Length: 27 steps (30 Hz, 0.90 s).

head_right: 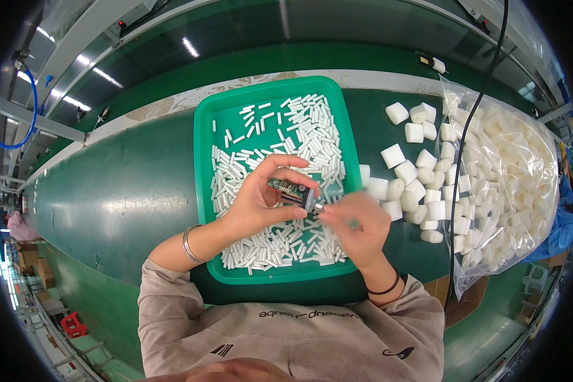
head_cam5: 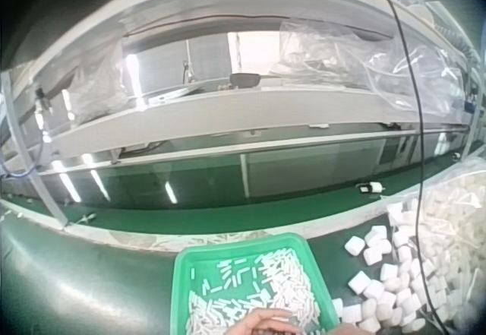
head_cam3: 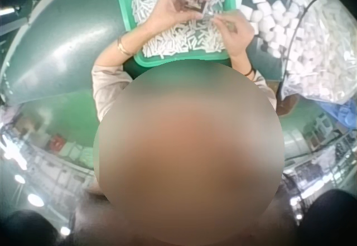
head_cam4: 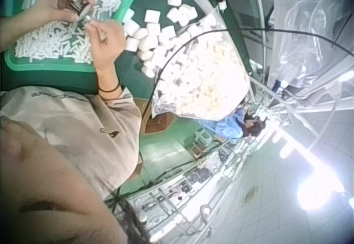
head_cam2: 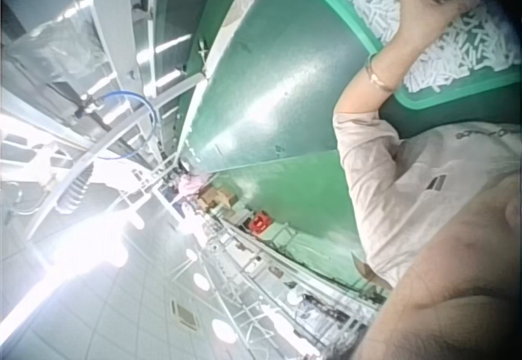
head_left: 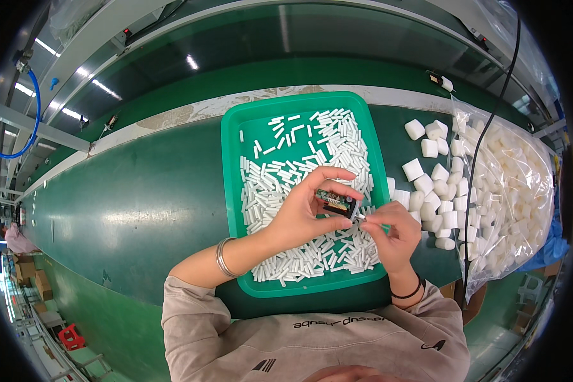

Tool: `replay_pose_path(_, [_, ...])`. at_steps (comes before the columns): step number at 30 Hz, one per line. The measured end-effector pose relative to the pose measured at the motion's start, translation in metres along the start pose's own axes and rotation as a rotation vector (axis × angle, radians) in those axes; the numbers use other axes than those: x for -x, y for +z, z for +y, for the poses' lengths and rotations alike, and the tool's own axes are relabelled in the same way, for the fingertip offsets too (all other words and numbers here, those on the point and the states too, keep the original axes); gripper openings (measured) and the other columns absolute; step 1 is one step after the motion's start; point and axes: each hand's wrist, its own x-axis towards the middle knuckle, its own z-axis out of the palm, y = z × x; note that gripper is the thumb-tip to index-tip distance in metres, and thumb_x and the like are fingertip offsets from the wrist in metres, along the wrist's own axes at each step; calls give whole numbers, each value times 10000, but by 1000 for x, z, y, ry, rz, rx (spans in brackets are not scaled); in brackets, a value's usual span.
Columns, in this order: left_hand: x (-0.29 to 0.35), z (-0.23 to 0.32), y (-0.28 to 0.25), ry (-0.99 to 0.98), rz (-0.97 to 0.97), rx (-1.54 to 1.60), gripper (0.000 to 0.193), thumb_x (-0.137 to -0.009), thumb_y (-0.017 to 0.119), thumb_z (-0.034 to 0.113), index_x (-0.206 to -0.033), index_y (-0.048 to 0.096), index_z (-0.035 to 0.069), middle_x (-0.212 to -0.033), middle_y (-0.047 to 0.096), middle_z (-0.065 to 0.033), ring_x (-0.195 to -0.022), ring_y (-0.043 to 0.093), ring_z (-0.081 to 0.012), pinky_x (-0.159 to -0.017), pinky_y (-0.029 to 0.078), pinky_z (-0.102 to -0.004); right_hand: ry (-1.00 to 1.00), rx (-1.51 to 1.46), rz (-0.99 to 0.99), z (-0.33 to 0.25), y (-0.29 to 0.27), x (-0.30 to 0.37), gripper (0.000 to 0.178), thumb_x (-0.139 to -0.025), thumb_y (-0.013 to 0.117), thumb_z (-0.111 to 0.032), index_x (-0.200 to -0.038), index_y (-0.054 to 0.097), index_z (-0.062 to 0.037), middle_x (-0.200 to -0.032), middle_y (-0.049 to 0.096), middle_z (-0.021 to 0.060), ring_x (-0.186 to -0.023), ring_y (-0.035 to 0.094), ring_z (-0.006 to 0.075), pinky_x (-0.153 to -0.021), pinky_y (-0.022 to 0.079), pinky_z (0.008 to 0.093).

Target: The person assembles electronic components by inserting small white cylindrical parts into circuit boards and attaching plastic housings and foam buffers.

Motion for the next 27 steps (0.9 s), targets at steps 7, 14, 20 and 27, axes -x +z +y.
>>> replay_pose_path(7, [4, 5, 1, 147, -23, -374, 548, -651, 658, -94, -1125, 440, 76, -991, 609, -76, -961, 560, -149, -765, 491, -264, 110, -63, -51, 1, 0, -1, 144, -622, 725, -17, -738, 641, -2, -651, 604, 78, -573, 547, 170, -526, 410, 254])
replay_pose_path(14, [3, 4, 4, 38, 26, -296, 476, -668, 669, -65, -1087, 472, 47, -1025, 589, -83, -959, 575, -171, -789, 497, -280, -35, 128, -64, -2, 1, -4, 154, -637, 708, -31, -774, 647, 3, -649, 603, 78, -549, 548, 191, -511, 416, 252])
replay_pose_path(20, [3, 6, 2, 64, 78, -301, 353, -681, 670, -59, -989, 522, 29, -1016, 587, -77, -976, 564, -159, -790, 491, -271, 255, -70, -4, 0, -3, -1, 169, -668, 685, -19, -833, 653, 3, -685, 628, 81, -558, 564, 183, -519, 426, 250])
replay_pose_path(27, [5, 5, 2, 67, 96, -287, 323, -682, 661, -72, -956, 529, 36, -1017, 595, -79, -977, 565, -161, -775, 500, -267, -4, 376, -96, 7, -36, -41, 248, -774, 612, -172, -979, 623, -32, -851, 632, 96, -701, 570, 200, -615, 460, 309])
